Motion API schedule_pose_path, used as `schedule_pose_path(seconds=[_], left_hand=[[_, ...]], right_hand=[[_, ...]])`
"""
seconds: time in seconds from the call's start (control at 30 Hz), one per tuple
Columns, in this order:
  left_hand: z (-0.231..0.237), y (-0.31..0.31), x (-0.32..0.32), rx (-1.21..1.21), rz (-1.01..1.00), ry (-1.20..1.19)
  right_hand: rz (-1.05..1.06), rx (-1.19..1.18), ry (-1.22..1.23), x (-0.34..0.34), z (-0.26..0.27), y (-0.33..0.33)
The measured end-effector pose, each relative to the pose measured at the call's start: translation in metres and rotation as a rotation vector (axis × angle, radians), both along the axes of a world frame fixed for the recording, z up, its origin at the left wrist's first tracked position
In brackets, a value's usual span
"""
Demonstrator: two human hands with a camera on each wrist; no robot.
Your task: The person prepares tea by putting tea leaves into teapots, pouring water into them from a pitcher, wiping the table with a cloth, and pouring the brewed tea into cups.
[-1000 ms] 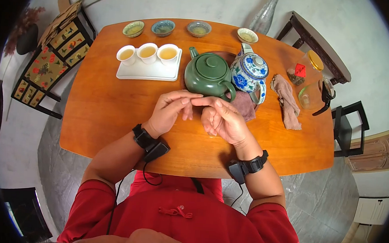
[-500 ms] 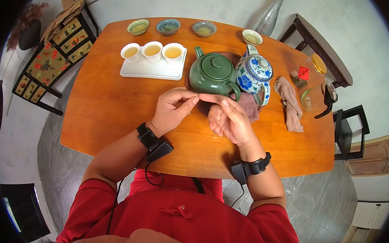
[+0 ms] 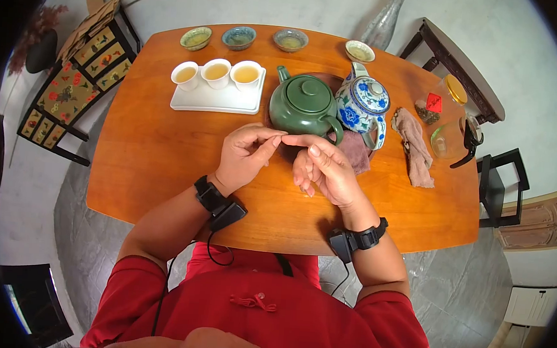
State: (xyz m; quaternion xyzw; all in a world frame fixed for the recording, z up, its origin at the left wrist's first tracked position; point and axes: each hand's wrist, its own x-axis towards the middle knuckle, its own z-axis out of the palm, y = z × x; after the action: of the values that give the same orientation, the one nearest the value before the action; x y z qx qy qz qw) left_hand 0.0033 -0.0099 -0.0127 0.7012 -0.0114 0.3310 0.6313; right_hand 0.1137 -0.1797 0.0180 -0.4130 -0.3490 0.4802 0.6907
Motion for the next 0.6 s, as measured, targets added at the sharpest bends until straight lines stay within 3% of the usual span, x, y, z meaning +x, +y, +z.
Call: schedule_pose_path(seconds=[0.5,0.6], left_hand=[[-0.0073,0.0047,0.0037,-0.103,-0.035,0.062],[-0.0033,0.0022,0.0020,-0.237,-0.076,0.092]], right_hand=[[-0.001,-0.078,-0.104,-0.0041,0.0028,0.0004],[0.001,-0.052,-0.124,-0.0040,0.0056,0.0007]])
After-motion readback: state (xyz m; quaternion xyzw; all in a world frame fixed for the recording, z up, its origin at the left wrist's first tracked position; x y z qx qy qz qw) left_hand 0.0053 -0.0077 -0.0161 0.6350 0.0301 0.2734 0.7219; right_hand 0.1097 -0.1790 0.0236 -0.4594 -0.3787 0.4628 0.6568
